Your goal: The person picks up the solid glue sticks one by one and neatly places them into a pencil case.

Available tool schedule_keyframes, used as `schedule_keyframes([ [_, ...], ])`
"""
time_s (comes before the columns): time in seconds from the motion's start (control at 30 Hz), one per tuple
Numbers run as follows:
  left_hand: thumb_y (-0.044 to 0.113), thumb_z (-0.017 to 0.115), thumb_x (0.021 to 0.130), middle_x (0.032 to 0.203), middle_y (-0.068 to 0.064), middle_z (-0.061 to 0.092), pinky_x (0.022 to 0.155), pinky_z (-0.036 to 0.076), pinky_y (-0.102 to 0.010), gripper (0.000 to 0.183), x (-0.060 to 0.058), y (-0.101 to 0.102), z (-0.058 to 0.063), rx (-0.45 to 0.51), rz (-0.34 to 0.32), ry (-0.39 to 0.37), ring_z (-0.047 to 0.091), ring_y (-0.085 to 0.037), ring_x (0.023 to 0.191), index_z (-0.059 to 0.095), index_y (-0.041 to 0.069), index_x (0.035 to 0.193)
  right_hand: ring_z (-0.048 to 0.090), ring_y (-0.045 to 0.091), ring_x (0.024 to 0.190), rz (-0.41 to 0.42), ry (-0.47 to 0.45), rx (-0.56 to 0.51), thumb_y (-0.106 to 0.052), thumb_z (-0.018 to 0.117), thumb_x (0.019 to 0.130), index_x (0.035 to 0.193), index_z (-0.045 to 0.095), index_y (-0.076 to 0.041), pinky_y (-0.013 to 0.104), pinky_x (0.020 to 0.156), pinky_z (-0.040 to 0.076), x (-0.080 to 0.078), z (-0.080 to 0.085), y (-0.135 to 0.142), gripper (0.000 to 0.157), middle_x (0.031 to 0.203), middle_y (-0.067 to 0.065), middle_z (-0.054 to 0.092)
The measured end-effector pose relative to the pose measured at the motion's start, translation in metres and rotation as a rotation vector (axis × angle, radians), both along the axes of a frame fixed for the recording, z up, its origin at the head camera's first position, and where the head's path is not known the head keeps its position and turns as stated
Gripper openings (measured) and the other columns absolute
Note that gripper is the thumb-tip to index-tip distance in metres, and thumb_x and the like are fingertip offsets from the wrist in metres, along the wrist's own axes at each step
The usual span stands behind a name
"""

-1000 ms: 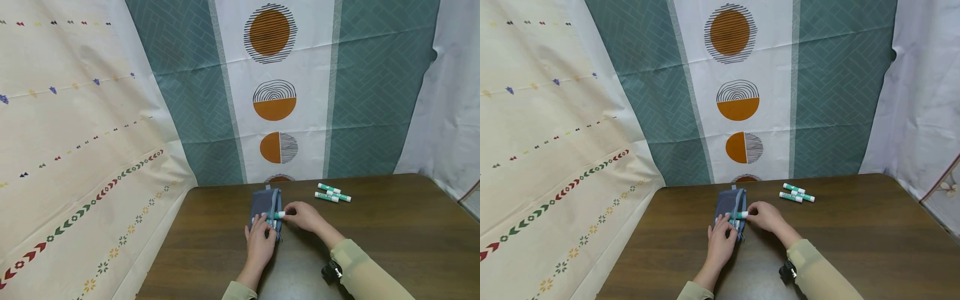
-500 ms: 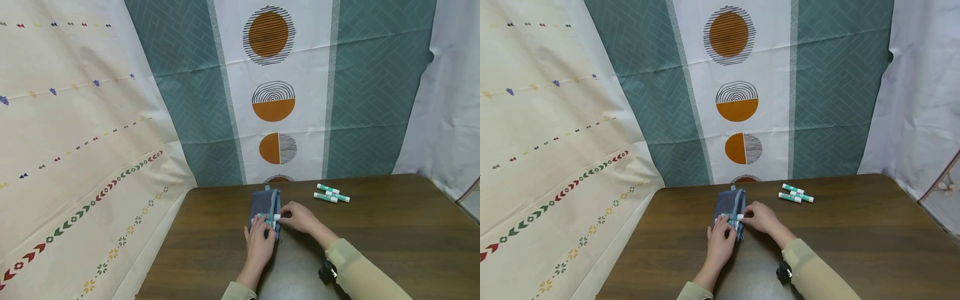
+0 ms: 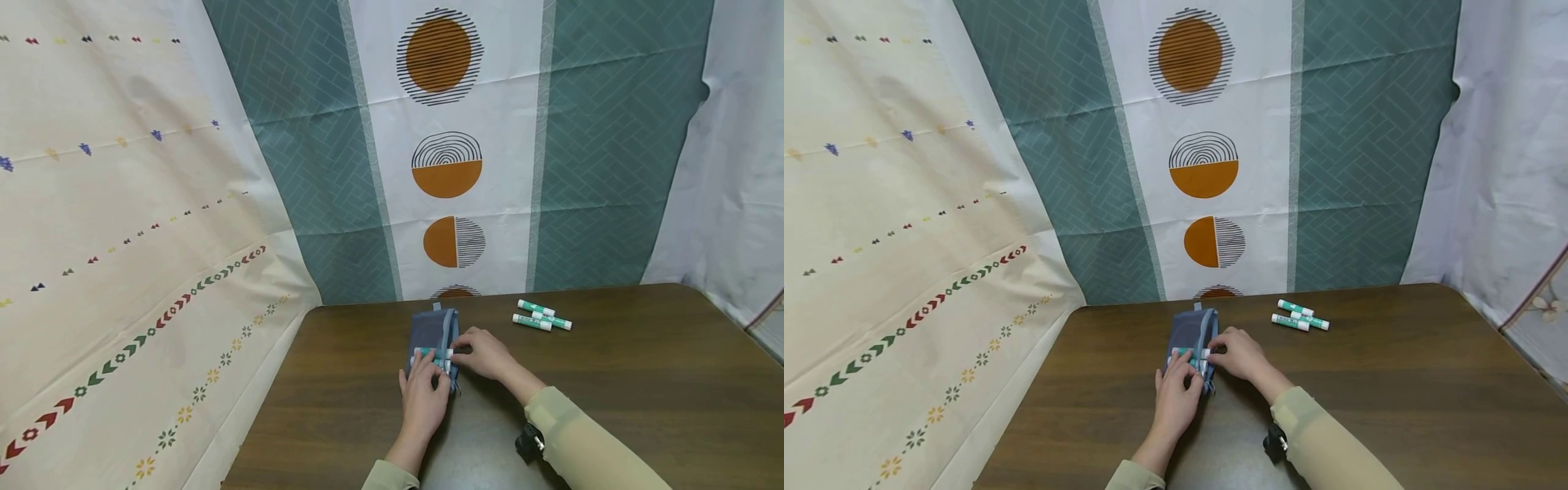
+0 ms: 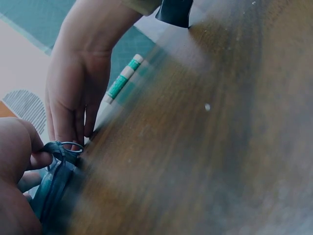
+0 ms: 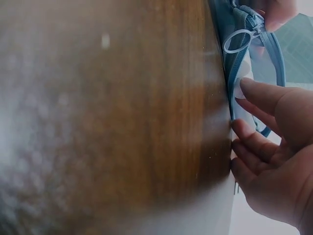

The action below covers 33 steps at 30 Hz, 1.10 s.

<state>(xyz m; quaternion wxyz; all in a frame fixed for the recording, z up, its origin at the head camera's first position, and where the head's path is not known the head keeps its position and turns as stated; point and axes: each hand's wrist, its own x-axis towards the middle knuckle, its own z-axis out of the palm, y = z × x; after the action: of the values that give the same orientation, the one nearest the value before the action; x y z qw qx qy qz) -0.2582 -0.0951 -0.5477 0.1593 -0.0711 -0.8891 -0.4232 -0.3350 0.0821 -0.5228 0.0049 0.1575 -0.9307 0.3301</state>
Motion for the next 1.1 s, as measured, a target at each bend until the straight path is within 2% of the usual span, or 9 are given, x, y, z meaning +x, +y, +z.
schedule_keyframes([
  [0.83,0.01,0.065,0.097,0.152,-0.013,0.067,0.121,0.012,-0.085,0.021,0.0013,-0.0008,0.0007,0.005,-0.007,0.019,0.045,-0.04,0.157,0.064,0.02,0.079,0.061,0.029,0.112,0.037,-0.005,0.008,-0.028,0.081,0.101,0.119,0.084,-0.016,0.055,0.093,0.055,-0.0001,-0.0025,-0.0017,0.022,0.119,0.007,0.067],
  [1.1,0.011,0.066,0.098,0.153,-0.013,0.067,0.121,0.012,-0.085,0.02,0.0012,-0.0006,0.0008,0.002,-0.006,0.012,0.045,-0.04,0.157,0.065,0.019,0.079,0.061,0.033,0.119,0.063,-0.024,-0.007,-0.029,0.08,0.102,0.124,0.082,-0.013,0.058,0.1,0.054,0.0004,-0.0023,0.0026,0.027,0.125,0.01,0.067],
])
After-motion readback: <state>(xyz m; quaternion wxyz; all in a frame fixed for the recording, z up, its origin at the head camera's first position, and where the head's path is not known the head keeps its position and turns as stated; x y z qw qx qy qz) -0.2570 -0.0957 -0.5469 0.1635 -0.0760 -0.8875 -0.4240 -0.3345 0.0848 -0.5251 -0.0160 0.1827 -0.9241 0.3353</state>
